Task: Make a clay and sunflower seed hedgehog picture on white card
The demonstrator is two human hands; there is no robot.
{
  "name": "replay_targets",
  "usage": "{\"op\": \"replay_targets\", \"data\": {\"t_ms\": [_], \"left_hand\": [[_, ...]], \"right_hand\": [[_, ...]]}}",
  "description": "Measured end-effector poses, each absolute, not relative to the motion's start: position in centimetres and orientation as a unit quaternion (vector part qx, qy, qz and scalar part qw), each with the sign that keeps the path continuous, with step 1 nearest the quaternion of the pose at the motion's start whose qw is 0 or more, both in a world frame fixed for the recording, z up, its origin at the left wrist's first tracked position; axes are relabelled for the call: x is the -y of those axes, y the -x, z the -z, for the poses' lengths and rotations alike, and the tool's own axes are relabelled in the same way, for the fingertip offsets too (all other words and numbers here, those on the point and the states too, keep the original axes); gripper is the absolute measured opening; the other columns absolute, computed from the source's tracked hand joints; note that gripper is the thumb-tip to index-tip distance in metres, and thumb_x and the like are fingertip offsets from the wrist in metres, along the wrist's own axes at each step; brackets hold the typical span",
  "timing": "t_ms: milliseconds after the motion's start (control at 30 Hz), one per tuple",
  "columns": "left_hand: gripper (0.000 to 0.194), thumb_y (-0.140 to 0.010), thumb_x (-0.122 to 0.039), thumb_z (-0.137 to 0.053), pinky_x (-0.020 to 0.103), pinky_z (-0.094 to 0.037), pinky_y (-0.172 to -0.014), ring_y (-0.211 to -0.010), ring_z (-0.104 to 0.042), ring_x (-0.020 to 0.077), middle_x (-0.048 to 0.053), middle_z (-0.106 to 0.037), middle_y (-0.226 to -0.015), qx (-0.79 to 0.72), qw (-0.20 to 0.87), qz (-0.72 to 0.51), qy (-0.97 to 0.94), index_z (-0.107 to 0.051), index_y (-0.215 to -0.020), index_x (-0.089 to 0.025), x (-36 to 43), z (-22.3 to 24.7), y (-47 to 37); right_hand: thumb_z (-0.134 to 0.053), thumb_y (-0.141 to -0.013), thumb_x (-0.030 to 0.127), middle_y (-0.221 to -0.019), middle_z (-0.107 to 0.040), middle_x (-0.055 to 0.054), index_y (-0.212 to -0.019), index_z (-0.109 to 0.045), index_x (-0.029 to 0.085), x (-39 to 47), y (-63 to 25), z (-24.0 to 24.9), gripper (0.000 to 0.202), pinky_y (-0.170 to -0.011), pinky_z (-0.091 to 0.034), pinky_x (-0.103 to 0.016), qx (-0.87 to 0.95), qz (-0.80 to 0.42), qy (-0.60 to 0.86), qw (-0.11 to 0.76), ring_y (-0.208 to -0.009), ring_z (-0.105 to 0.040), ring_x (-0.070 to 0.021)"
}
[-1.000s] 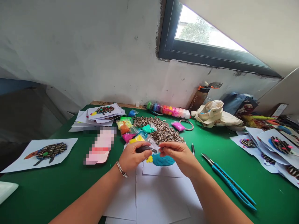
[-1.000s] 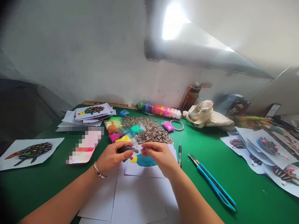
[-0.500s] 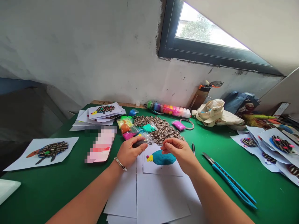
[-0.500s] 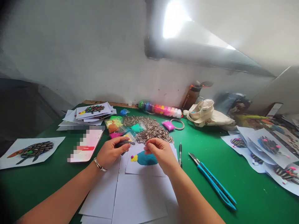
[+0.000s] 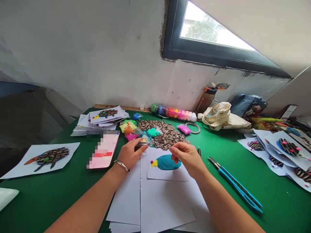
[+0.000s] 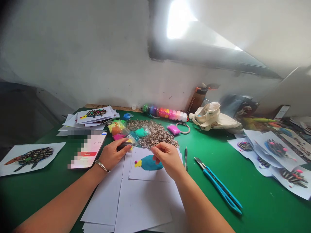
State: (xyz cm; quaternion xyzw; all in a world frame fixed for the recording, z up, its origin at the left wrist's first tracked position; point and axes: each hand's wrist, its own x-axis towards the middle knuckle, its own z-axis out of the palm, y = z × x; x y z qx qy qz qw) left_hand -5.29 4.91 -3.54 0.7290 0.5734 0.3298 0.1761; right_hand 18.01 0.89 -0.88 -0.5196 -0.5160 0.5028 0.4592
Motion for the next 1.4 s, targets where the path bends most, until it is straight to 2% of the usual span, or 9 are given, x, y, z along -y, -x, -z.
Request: {"op": "replay_targets", "data": {"t_ms": [100, 233, 367, 533, 733, 800, 933, 1100, 1400], "left_hand": [[0.045, -0.083, -0.049, -0.049, 0.035, -0.046, -0.093, -0.103, -0.061, 0.0236, 0.009, -0.066, -0.112, -0.553, 0.155, -0.327, -0.751, -0.062, -0.113, -0.018, -4.9, 3.8, 5.2], [0.042, -0.083, -0.042, -0.049, 0.037, -0.045, -0.094, -0.105, -0.059, 0.0248, 0.011, -0.066, -0.113, -0.549, 0.135, -0.319, -0.760, -0.062, -0.113, -0.015, -4.8, 3.8, 5.1], [0.039, -0.084, -0.039, -0.049, 0.038, -0.045, -0.095, -0.106, -0.059, 0.0247, 0.010, -0.065, -0.114, -0.557, 0.122, -0.316, -0.759, -0.061, -0.114, -0.017, -4.9, 3.8, 5.1], [0.040, -0.084, -0.039, -0.047, 0.037, -0.045, -0.095, -0.106, -0.059, 0.0239, 0.010, -0.065, -0.114, -0.562, 0.104, -0.304, -0.762, -0.061, -0.115, -0.017, -4.9, 3.9, 5.1], [0.040, -0.085, -0.038, -0.045, 0.035, -0.045, -0.095, -0.108, -0.058, 0.0228, 0.009, -0.064, -0.116, -0.578, 0.095, -0.282, -0.760, -0.059, -0.117, -0.018, -4.8, 3.8, 5.1], [0.040, -0.085, -0.038, -0.045, 0.035, -0.045, -0.095, -0.109, -0.058, 0.0233, 0.009, -0.064, -0.117, -0.585, 0.093, -0.272, -0.758, -0.059, -0.117, -0.018, -4.8, 3.6, 5.1], [0.042, -0.086, -0.038, -0.044, 0.036, -0.045, -0.094, -0.109, -0.057, 0.0248, 0.009, -0.063, -0.118, -0.600, 0.092, -0.258, -0.751, -0.058, -0.119, -0.016, -4.7, 3.4, 5.1], [0.040, -0.086, -0.035, -0.044, 0.038, -0.047, -0.090, -0.107, -0.058, 0.0259, 0.010, -0.063, -0.118, -0.610, 0.076, -0.247, -0.750, -0.058, -0.119, -0.016, -4.6, 3.1, 5.1], [0.038, -0.085, -0.032, -0.048, 0.035, -0.049, -0.090, -0.105, -0.060, 0.0247, 0.007, -0.065, -0.116, -0.616, 0.042, -0.226, -0.753, -0.060, -0.116, -0.015, -4.4, 2.8, 5.1]], "right_hand": [[-0.067, -0.073, 0.043, -0.053, -0.059, 0.001, -0.069, -0.063, 0.016, -0.9, -17.9, 1.0, 0.028, -0.046, -0.039, -0.023, 0.522, -0.507, 0.509, 0.459, -0.047, -0.051, -0.0101], [-0.069, -0.071, 0.039, -0.073, -0.068, -0.004, -0.083, -0.067, 0.016, -0.8, -17.5, 0.9, 0.026, -0.066, -0.051, -0.030, 0.495, -0.559, 0.487, 0.453, -0.065, -0.064, -0.0158], [-0.068, -0.071, 0.043, -0.084, -0.070, -0.007, -0.091, -0.068, 0.017, -0.8, -17.2, 0.8, 0.033, -0.077, -0.051, -0.037, 0.479, -0.580, 0.481, 0.452, -0.077, -0.067, -0.0207], [-0.066, -0.072, 0.046, -0.071, -0.067, -0.005, -0.080, -0.066, 0.016, -0.9, -17.5, 0.8, 0.032, -0.062, -0.050, -0.030, 0.502, -0.540, 0.508, 0.446, -0.062, -0.063, -0.0165], [-0.069, -0.069, 0.045, -0.050, -0.047, 0.004, -0.064, -0.058, 0.017, -0.9, -18.2, 0.6, 0.030, -0.043, -0.030, -0.022, 0.546, -0.452, 0.548, 0.444, -0.047, -0.041, -0.0089], [-0.068, -0.071, 0.044, -0.050, -0.045, 0.005, -0.063, -0.057, 0.017, -0.9, -18.4, 0.5, 0.030, -0.043, -0.028, -0.021, 0.546, -0.451, 0.547, 0.446, -0.047, -0.040, -0.0084], [-0.062, -0.077, 0.042, -0.063, -0.062, -0.002, -0.075, -0.065, 0.016, -1.0, -18.5, 0.6, 0.026, -0.053, -0.042, -0.025, 0.530, -0.483, 0.528, 0.455, -0.057, -0.054, -0.0124], [-0.067, -0.072, 0.036, -0.079, -0.068, -0.005, -0.088, -0.066, 0.017, -0.9, -18.2, 1.0, 0.025, -0.067, -0.049, -0.031, 0.514, -0.521, 0.498, 0.466, -0.071, -0.063, -0.0179], [-0.067, -0.072, 0.035, -0.055, -0.045, 0.005, -0.066, -0.056, 0.017, -0.9, -18.2, 1.2, 0.022, -0.046, -0.029, -0.021, 0.587, -0.431, 0.546, 0.415, -0.053, -0.040, -0.0090]]}}
